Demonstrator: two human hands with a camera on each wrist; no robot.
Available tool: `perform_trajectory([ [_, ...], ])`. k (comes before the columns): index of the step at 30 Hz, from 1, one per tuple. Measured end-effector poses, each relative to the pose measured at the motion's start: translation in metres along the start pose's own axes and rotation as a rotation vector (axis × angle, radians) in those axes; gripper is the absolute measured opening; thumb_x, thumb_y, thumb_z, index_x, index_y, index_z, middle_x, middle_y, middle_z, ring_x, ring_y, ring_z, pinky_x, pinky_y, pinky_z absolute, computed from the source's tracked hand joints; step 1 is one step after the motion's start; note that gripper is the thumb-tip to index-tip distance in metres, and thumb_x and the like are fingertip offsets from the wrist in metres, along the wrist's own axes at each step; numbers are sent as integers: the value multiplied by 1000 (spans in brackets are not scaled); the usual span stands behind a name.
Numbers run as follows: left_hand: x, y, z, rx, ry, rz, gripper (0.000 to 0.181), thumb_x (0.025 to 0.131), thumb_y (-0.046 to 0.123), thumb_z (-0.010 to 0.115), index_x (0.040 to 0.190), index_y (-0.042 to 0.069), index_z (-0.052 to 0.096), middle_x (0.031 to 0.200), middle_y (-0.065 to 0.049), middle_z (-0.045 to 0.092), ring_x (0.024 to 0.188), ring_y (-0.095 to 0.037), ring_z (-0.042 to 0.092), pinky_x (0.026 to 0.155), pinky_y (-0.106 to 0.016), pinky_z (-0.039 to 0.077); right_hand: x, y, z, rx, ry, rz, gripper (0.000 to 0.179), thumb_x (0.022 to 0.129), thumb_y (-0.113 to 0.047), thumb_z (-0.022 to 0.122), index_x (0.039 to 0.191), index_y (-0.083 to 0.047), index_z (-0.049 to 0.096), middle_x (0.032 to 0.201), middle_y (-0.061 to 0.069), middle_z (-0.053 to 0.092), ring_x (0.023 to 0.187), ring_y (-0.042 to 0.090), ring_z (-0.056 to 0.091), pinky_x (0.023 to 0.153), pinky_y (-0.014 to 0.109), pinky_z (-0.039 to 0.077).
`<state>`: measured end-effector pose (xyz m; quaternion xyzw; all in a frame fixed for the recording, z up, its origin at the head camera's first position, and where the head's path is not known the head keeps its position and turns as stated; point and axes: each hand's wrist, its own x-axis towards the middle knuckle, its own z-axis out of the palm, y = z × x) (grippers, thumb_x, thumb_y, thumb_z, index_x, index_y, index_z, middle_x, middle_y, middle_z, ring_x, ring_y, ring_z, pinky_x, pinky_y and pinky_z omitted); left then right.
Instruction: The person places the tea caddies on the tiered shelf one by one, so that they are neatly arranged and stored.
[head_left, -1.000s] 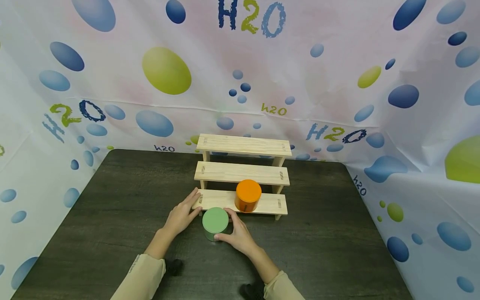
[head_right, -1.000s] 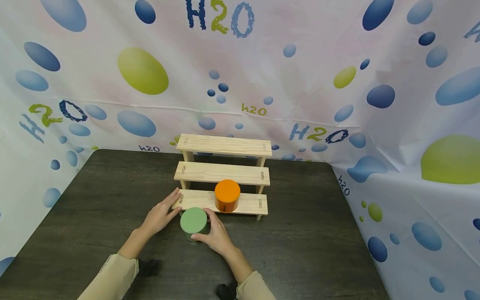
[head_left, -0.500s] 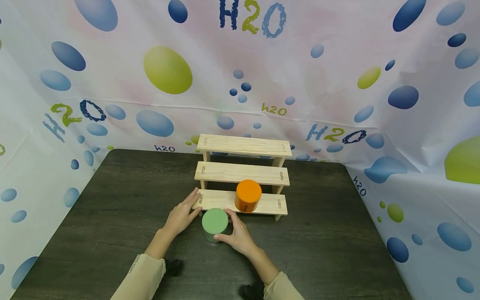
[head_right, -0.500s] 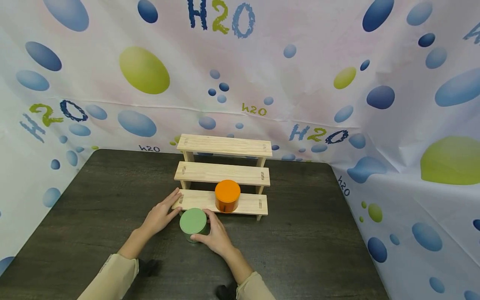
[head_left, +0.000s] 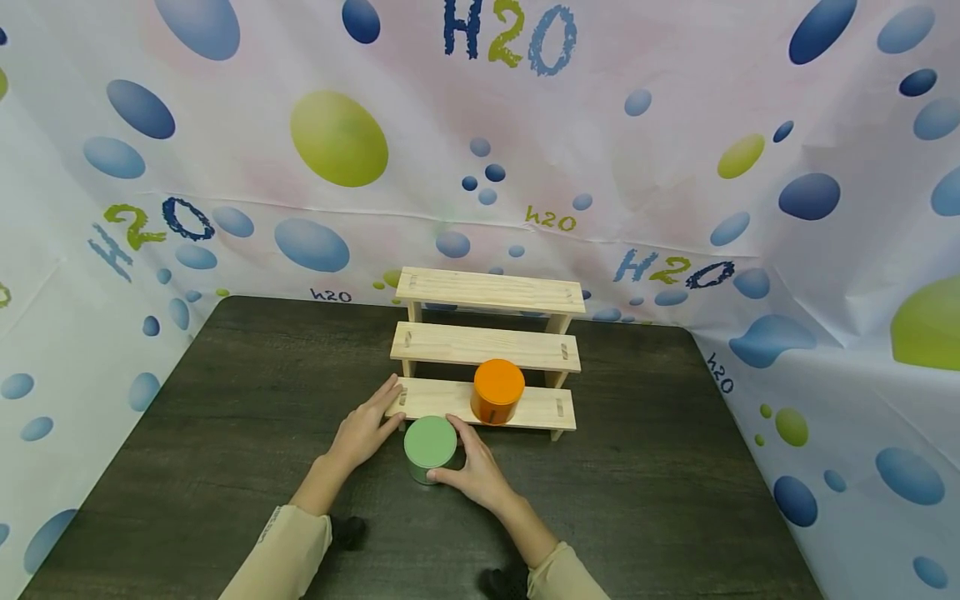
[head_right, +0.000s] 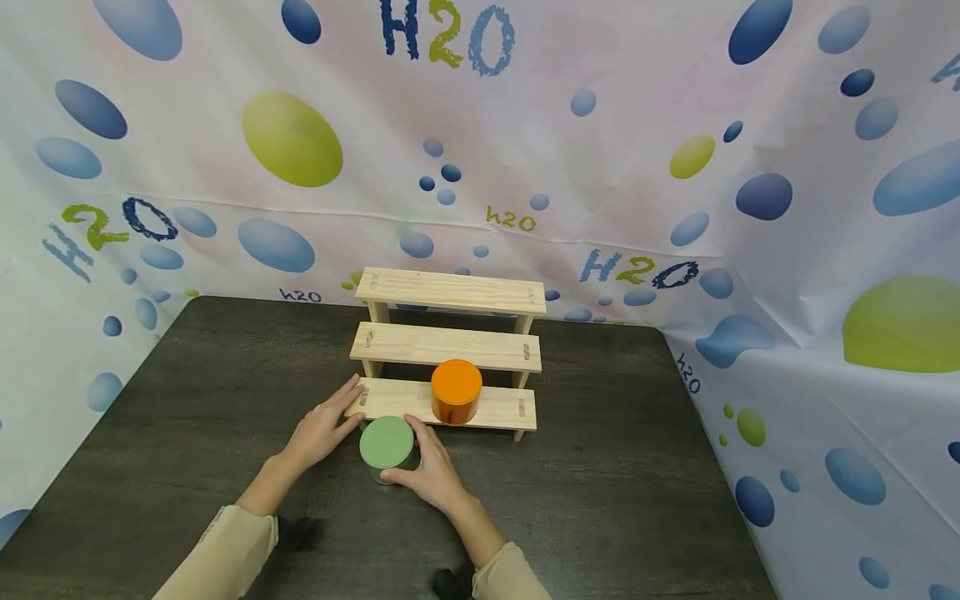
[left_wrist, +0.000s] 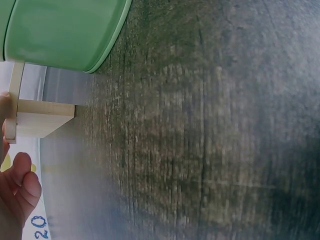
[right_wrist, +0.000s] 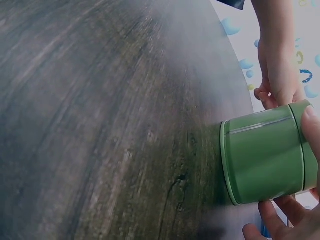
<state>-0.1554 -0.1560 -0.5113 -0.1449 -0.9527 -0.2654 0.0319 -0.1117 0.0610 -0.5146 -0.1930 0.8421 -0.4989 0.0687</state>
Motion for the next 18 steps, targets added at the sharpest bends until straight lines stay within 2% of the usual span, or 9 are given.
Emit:
perform_trajectory([
  [7,0,0,0,-1,7,8,55,89,23,60,136,1,42,145,-16,31,106,-34,57,68,-43,50,1,3,1,-4,-3,-31,79,74,-30,76,137,-7,34,132,11,44,107,23,49,90,45,41],
  [14,0,1,0,1,6,1,55,89,23,60,136,1,42,145,-15,31,105,-34,57,67,-42,50,0,1,1,5,-1,-6,79,74,-31,76,137,-8,34,133,8,43,108,21,48,91,43,40],
  [18,0,1,0,2,4,-1,55,89,24,60,136,2,42,146,-15,31,107,-34,56,69,-44,50,0,-3,0,22,10,-20,78,74,-30,77,137,-8,34,132,9,44,112,22,48,93,45,39],
])
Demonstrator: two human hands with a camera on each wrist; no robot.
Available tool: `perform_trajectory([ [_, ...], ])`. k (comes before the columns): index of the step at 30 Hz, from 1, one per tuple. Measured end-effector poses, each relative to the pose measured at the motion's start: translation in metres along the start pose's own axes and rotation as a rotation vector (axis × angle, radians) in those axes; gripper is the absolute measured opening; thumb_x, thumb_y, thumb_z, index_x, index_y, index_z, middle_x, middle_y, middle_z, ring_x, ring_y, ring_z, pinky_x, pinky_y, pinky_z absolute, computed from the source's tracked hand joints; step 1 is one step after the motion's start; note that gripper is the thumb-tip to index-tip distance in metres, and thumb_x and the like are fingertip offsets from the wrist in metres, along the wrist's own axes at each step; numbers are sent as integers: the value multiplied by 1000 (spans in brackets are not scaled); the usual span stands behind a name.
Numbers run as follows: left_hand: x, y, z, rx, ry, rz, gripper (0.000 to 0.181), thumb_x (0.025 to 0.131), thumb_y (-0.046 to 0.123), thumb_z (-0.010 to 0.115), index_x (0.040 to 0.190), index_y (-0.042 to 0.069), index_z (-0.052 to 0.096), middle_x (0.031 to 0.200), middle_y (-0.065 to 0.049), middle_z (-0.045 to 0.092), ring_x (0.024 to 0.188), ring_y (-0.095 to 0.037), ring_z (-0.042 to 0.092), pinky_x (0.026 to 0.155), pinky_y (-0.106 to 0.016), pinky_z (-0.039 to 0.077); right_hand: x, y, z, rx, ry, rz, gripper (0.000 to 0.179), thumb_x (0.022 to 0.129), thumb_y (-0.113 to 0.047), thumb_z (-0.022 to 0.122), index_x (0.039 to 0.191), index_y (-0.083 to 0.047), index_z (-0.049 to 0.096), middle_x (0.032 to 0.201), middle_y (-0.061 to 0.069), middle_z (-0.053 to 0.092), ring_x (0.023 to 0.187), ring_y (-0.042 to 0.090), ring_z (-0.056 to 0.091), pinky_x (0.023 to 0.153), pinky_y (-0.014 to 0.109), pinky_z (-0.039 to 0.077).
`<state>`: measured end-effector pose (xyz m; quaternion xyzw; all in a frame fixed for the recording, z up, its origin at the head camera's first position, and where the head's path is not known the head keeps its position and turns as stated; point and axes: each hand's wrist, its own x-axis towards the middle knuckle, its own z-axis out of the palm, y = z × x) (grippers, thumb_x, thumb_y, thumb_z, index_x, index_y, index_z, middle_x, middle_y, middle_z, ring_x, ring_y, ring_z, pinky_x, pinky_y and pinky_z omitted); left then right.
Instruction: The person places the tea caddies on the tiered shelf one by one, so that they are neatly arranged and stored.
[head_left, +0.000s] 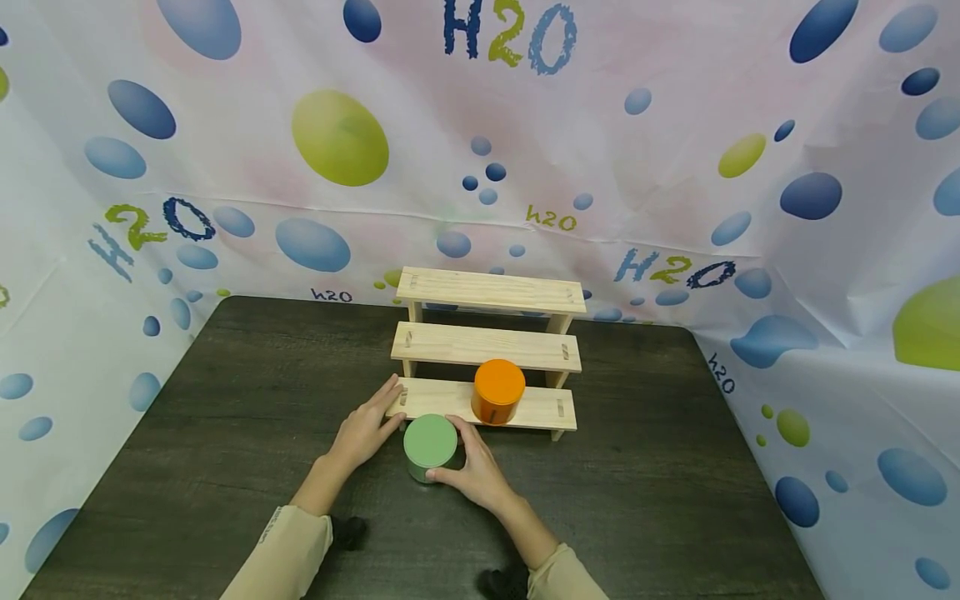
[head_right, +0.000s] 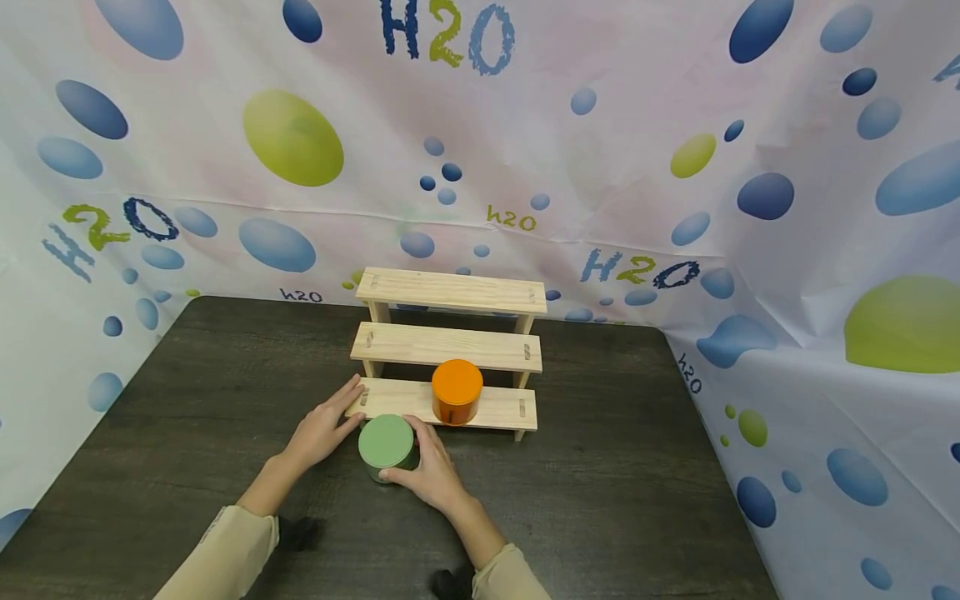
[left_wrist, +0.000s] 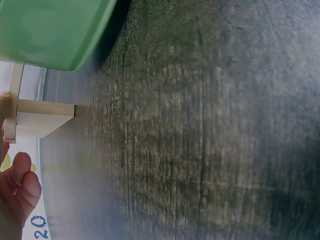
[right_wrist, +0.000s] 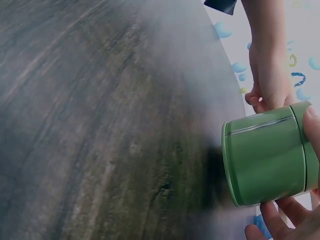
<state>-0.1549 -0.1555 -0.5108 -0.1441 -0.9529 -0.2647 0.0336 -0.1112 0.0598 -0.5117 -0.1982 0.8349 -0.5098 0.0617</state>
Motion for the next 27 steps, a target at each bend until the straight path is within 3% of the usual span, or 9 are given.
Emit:
perform_trajectory([
  [27,-1,0,0,2,-8,-8,55,90,23,59,138,4,40,146,-14,31,110,-35,54,74,-47,49,1,-24,-12,11,57,-45,79,73,-27,78,136,-6,35,133,10,43,114,23,46,96,48,37],
])
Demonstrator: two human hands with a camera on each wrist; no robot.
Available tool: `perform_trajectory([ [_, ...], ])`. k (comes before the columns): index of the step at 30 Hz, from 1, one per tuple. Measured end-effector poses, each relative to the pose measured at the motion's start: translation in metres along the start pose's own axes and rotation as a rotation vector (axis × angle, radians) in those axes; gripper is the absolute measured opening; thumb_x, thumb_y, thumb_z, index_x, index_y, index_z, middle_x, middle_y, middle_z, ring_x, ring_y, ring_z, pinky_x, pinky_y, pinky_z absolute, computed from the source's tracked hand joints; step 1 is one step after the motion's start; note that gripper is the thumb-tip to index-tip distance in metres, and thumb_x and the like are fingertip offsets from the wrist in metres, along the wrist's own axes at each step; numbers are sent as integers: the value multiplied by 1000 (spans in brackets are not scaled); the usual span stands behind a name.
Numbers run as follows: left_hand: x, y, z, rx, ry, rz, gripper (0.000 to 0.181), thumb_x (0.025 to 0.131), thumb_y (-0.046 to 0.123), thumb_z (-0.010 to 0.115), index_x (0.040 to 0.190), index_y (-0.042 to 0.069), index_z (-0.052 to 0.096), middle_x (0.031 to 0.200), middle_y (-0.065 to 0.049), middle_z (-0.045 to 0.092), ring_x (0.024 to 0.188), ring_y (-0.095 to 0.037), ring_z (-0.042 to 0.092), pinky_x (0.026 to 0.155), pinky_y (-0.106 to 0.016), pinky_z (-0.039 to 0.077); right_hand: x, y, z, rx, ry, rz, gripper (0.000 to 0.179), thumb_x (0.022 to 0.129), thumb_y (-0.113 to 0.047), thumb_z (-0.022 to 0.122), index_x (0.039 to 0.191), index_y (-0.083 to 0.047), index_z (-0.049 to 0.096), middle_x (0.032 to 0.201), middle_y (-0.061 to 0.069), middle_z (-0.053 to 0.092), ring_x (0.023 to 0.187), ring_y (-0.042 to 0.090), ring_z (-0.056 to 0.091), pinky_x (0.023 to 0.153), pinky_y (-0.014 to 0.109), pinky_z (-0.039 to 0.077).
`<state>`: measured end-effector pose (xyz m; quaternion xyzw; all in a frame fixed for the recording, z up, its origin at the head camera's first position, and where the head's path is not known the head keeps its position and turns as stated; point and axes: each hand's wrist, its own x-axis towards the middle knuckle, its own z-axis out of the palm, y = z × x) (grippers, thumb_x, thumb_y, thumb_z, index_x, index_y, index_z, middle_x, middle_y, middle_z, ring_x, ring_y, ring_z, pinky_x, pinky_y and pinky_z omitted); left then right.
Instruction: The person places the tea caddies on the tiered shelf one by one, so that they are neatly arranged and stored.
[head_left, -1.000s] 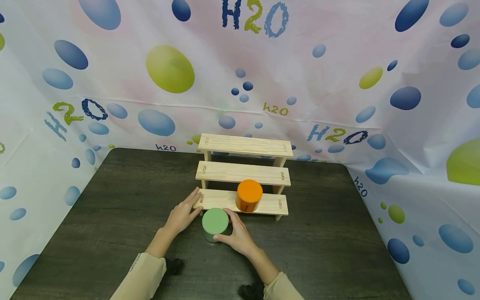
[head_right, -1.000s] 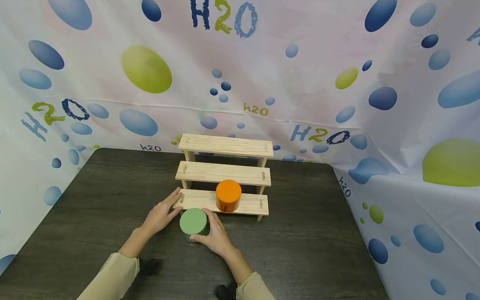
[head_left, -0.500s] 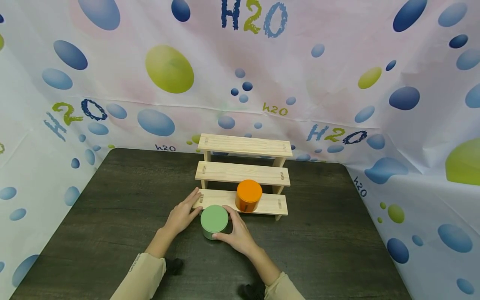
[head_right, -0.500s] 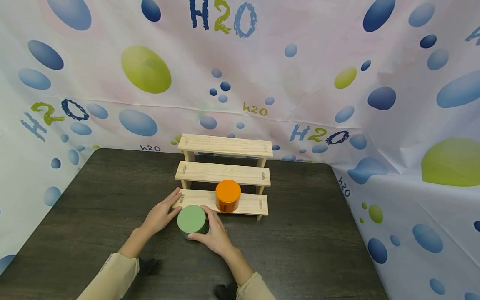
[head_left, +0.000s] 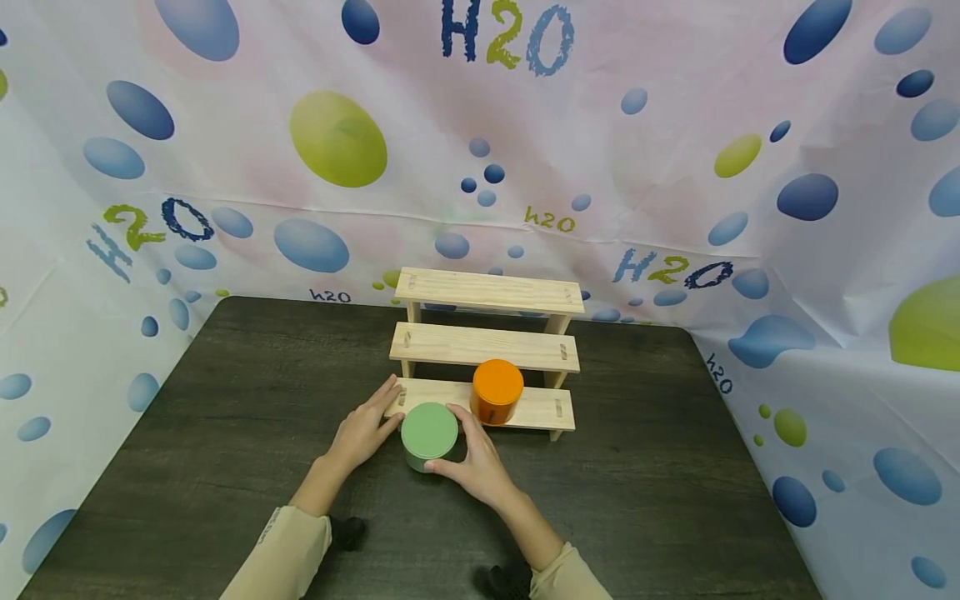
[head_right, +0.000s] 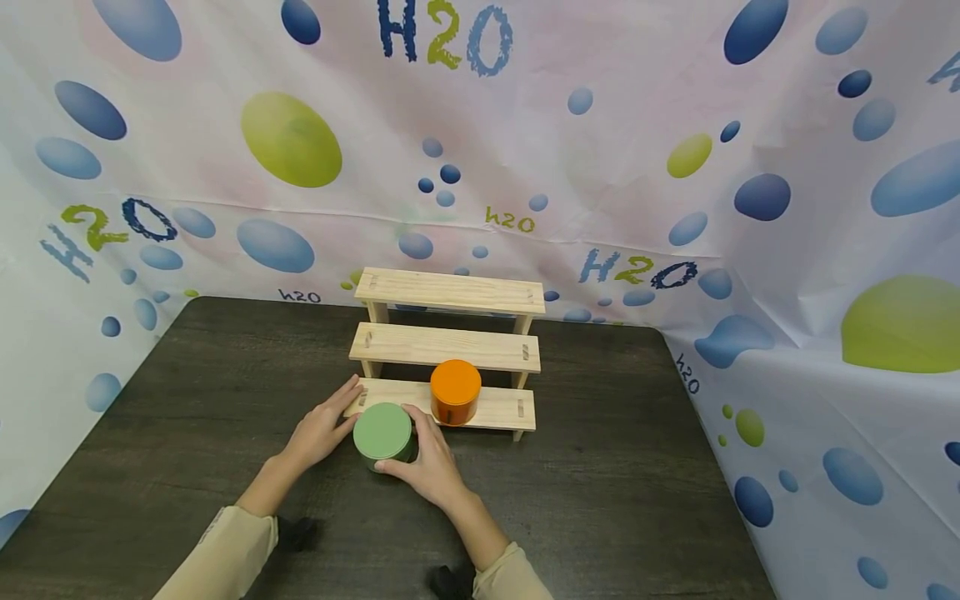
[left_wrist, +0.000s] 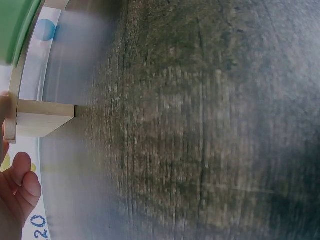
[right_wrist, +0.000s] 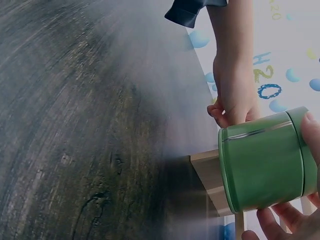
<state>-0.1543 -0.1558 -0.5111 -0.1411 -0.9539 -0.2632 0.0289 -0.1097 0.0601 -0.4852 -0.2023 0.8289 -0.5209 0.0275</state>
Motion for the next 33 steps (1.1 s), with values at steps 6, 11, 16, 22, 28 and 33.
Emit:
perform_trajectory([
  [6,-1,0,-2,-5,-1,-2,55,90,22,59,138,4,40,146,-14,31,109,-35,55,75,-47,49,0,-2,0,-6,3,-14,77,73,-28,77,135,-9,35,132,9,43,113,22,46,95,47,37],
  [11,-1,0,-2,-1,-3,-1,54,90,23,59,138,4,40,146,-13,31,107,-35,56,74,-47,49,1,-3,0,-6,12,-25,77,73,-27,77,135,-8,36,131,10,44,114,24,45,94,49,37],
  [16,-2,-1,-1,-11,3,-2,54,90,22,59,138,4,41,146,-12,31,104,-35,57,72,-46,49,3,-4,-1,-22,24,-30,77,73,-26,78,135,-8,36,131,11,45,115,25,45,94,50,37],
  [22,-2,-2,2,-6,3,-6,53,90,21,58,137,4,41,147,-11,30,105,-35,57,72,-46,49,5,-3,-1,-25,26,-34,77,73,-26,77,135,-7,35,132,11,44,114,25,46,94,50,38],
  [28,-1,-2,3,-9,0,-8,53,90,21,59,137,5,41,146,-11,31,106,-34,57,70,-45,50,9,-3,-2,-25,38,-35,78,73,-25,78,135,-6,35,131,13,45,114,28,46,93,50,38],
  [33,0,-2,2,-11,7,-8,53,90,21,59,137,5,42,146,-12,32,102,-34,59,66,-43,50,12,-2,-1,-25,44,-40,78,74,-25,77,136,-5,34,130,15,45,114,29,46,93,50,39],
])
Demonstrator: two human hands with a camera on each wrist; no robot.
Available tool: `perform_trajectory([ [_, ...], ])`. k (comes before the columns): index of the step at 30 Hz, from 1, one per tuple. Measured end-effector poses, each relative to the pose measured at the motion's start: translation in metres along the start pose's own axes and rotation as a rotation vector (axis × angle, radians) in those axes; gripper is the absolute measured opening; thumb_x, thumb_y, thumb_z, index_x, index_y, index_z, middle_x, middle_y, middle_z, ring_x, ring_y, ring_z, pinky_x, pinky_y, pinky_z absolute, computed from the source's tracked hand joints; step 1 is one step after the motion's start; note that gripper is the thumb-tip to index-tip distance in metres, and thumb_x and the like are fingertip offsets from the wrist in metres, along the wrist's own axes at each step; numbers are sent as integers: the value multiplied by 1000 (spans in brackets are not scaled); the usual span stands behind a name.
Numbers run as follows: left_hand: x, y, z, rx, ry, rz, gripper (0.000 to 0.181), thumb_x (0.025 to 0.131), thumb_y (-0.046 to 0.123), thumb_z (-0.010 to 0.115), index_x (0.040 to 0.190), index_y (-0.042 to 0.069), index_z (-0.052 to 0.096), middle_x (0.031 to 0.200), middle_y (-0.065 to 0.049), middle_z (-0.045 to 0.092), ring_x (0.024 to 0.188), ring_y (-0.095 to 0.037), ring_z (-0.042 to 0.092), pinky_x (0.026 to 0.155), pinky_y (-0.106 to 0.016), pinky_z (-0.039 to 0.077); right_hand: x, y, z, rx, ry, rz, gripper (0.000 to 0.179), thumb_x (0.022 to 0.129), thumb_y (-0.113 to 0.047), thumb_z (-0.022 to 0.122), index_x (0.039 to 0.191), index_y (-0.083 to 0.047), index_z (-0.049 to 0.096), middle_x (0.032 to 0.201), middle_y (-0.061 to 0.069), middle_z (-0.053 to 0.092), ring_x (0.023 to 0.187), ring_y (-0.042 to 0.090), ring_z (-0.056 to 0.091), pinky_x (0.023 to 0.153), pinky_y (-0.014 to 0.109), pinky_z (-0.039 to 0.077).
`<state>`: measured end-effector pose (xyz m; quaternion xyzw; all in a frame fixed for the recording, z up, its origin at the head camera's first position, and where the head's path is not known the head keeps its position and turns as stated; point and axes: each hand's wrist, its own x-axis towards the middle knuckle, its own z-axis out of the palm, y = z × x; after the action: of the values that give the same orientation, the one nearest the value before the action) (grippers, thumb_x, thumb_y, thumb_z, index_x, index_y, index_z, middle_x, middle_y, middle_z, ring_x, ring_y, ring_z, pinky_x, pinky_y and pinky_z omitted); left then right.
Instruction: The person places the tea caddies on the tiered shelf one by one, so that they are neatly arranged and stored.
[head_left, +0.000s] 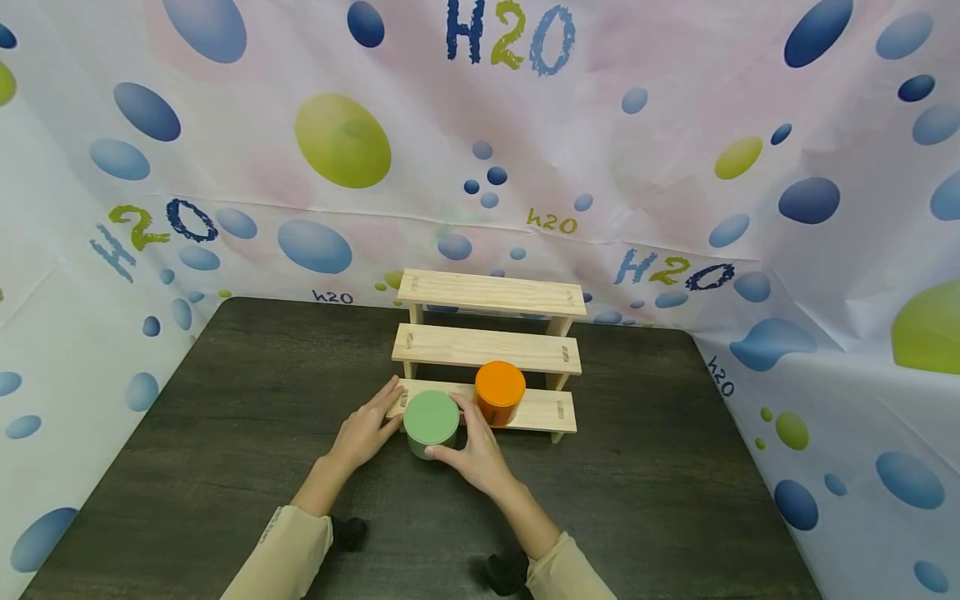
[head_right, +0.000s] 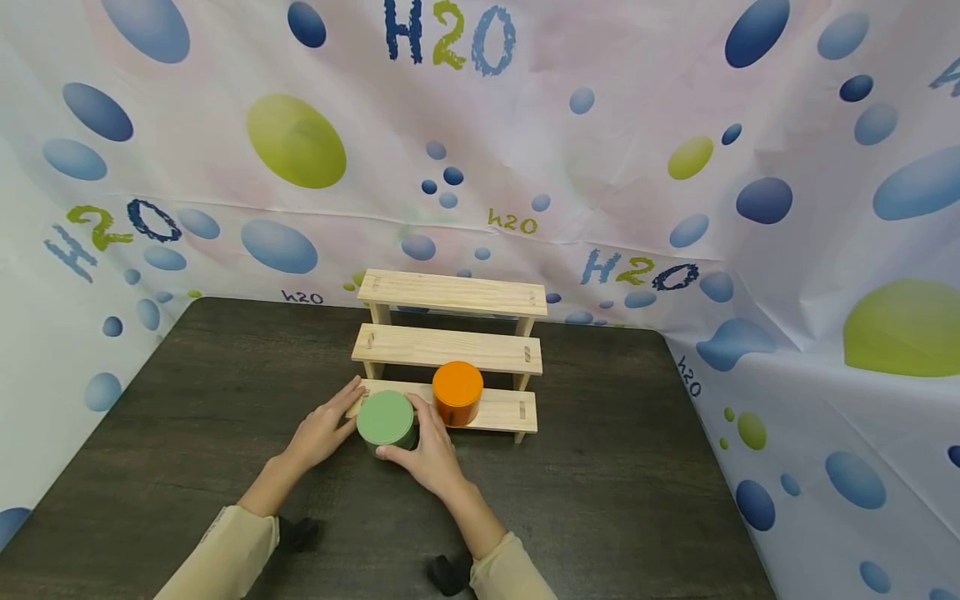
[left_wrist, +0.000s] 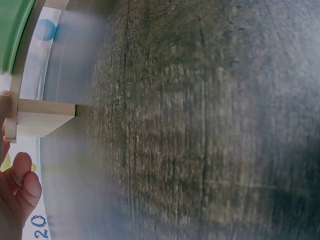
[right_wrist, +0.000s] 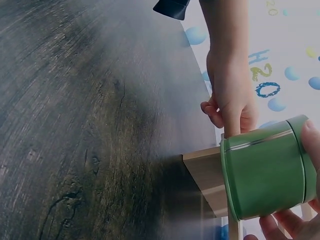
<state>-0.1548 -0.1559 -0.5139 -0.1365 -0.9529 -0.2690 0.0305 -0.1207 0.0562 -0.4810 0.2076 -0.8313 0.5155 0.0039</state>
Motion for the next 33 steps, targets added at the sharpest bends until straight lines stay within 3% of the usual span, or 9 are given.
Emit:
perform_trajectory([
  [10,0,-1,0,1,-1,9,54,90,22,60,137,5,41,146,-11,31,95,-33,62,63,-41,50,4,1,3,16,19,-4,78,77,-26,75,138,-5,32,132,15,42,111,27,46,91,47,40],
  [22,-1,-1,-1,2,-20,8,54,90,24,59,138,6,41,147,-10,30,100,-34,60,68,-44,50,8,0,6,37,48,17,78,79,-26,72,140,-4,28,133,16,40,110,24,46,89,40,42],
  [33,-1,-1,-1,-5,-14,8,54,90,25,58,138,5,41,147,-11,30,106,-35,56,72,-47,50,8,0,11,63,103,67,78,80,-27,71,139,-2,27,137,17,39,116,30,46,91,51,39],
])
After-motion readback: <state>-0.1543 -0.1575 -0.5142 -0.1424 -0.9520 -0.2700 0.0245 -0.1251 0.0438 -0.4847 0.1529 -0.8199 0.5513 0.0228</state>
